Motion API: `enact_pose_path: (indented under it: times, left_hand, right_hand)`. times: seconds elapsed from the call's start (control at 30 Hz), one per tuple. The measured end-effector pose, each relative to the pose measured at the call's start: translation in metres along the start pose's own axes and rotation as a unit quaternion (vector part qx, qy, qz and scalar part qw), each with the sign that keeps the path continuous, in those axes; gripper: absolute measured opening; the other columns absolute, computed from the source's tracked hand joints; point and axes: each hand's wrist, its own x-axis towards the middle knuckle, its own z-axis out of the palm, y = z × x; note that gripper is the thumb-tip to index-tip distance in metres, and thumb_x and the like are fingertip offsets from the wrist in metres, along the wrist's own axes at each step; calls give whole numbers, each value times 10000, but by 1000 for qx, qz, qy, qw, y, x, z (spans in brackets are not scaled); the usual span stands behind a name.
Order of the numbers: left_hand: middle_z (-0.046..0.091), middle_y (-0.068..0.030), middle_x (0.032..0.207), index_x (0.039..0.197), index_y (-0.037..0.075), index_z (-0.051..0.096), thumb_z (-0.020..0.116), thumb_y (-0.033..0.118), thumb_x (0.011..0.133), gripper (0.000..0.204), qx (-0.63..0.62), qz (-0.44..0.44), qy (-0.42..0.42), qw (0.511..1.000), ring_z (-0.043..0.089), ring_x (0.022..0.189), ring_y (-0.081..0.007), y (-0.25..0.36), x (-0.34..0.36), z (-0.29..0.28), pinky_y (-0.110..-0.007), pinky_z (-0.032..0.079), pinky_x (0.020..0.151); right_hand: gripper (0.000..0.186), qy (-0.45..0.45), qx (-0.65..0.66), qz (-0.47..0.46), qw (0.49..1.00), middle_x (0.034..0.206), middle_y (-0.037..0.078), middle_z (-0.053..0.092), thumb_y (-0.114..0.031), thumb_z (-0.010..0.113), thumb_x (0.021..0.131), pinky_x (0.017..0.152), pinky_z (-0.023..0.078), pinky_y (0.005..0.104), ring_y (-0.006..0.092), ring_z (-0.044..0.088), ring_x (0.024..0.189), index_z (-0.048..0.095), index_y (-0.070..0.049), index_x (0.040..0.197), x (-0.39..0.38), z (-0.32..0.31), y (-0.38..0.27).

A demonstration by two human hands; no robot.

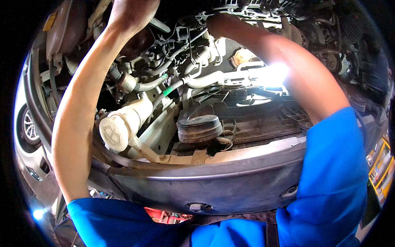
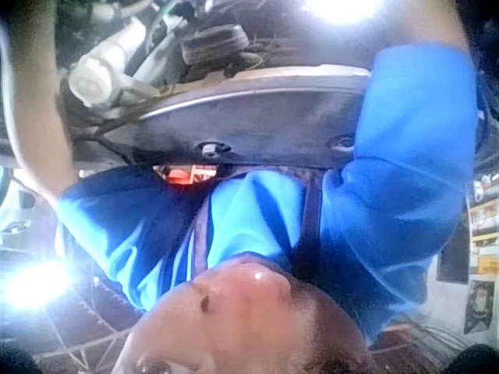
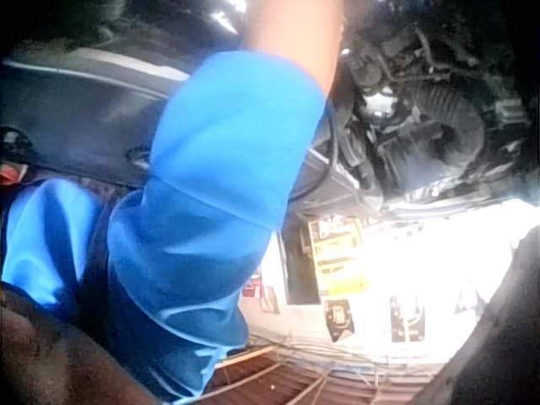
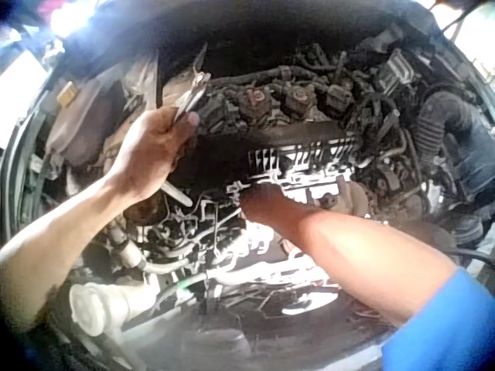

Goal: The person manipulates a fuel injector rail assembly and uses a wrench to work on bolts inside a car engine bay.

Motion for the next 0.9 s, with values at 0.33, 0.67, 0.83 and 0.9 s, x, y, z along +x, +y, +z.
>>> enact_pose_path:
  times: [0.33, 0.67, 0.83, 0.9]
  left_hand:
    - [423, 50, 558, 672, 59, 530, 535, 258, 925, 322, 51, 5, 10, 999, 350, 491, -53, 12, -8, 3, -243, 263, 448]
    - [440, 53, 570, 687, 69, 534, 526, 235, 930, 295, -2, -28, -6, 1000, 363, 485, -47, 2, 1, 2, -227, 267, 447]
    - [430, 55, 570, 693, 65, 536, 522, 244, 932, 298, 26, -26, 9, 999, 359, 493, -46, 4, -2, 1, -234, 273, 451]
    - [423, 55, 570, 693, 61, 537, 522, 250, 932, 305, 45, -23, 16, 999, 357, 499, -46, 9, -6, 1, -239, 276, 454]
  right_hand:
    - [176, 8, -5, -3, 1000, 906, 168, 661, -56, 576, 736, 665, 539, 424, 296, 659, 831, 674, -36, 881, 4, 6, -2]
    - [167, 8, -1, -8, 1000, 894, 165, 662, -57, 579, 735, 661, 538, 421, 291, 660, 825, 674, -38, 870, 5, 8, -6]
    - [163, 2, -2, -9, 1000, 888, 164, 663, -57, 580, 734, 659, 538, 419, 288, 661, 822, 675, -39, 865, 8, 10, -13]
    - [161, 1, -3, -11, 1000, 886, 163, 663, -57, 580, 734, 658, 538, 418, 287, 661, 821, 675, -39, 863, 9, 10, -13]
